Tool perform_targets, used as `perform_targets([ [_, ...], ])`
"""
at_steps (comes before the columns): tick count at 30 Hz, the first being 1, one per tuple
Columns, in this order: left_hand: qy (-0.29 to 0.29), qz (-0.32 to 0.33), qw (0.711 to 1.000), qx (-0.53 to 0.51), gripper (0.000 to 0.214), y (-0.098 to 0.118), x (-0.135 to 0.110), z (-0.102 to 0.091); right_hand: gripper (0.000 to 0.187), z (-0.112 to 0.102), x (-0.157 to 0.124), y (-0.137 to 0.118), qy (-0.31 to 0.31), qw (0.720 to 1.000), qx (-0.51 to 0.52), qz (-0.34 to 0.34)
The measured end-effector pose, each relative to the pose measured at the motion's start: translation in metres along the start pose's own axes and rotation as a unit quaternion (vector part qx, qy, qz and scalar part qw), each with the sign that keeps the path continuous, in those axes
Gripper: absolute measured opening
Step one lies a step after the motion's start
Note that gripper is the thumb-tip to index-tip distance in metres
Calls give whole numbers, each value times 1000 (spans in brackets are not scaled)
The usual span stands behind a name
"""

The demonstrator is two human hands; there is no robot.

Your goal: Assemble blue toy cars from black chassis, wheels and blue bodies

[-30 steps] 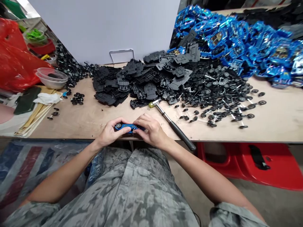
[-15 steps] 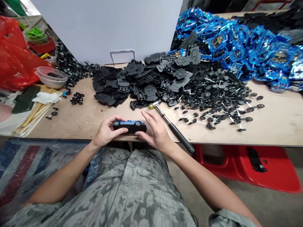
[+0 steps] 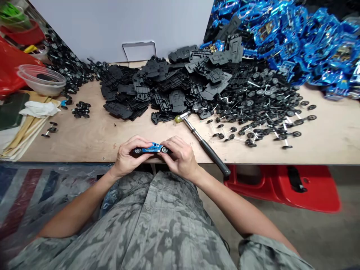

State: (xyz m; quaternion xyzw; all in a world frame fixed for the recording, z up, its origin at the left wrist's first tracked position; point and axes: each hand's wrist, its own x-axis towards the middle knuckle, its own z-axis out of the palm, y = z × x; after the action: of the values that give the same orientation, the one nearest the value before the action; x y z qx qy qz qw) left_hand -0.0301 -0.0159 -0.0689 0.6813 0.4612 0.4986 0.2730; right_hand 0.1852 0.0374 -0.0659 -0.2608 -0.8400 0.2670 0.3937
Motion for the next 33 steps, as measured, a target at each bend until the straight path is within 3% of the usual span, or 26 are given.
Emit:
perform_targets([
  [4,12,-54,998,-8,19,1,-1,0,23,-4,-5,0,13,1000,-11,13],
  [6,-4,-110,994,8,23,3,2,-8,38,-24,-13,3,34,998,-58,17],
  [8,-29,-148,986,68,27,4,8,-18,48,-52,-25,6,64,981,-178,40],
  [11,-59,-133,969,201,28,4,20,-33,40,-86,-43,9,49,937,-335,90],
  [13,-94,-116,959,240,33,4,28,-38,32,-91,-48,5,28,936,-341,79],
  [15,-167,-126,953,218,37,5,33,-39,28,-78,-46,-2,33,955,-293,39],
  [18,-244,-151,944,162,33,12,32,-36,27,-40,-34,-10,40,980,-194,12],
  [22,-203,-162,961,98,28,26,17,-33,32,-3,-19,-16,3,996,-68,53],
  [25,-142,-214,966,-28,31,29,12,-36,36,-9,-11,-22,-4,990,108,95],
  [28,-133,-312,910,-237,43,25,14,-36,48,-33,3,-27,-73,961,252,90],
  [31,-178,-375,837,-358,55,21,20,-26,51,-46,20,-25,-103,960,260,9],
  [33,-174,-368,841,-355,55,22,23,-18,39,-43,29,-22,-68,965,252,-19],
])
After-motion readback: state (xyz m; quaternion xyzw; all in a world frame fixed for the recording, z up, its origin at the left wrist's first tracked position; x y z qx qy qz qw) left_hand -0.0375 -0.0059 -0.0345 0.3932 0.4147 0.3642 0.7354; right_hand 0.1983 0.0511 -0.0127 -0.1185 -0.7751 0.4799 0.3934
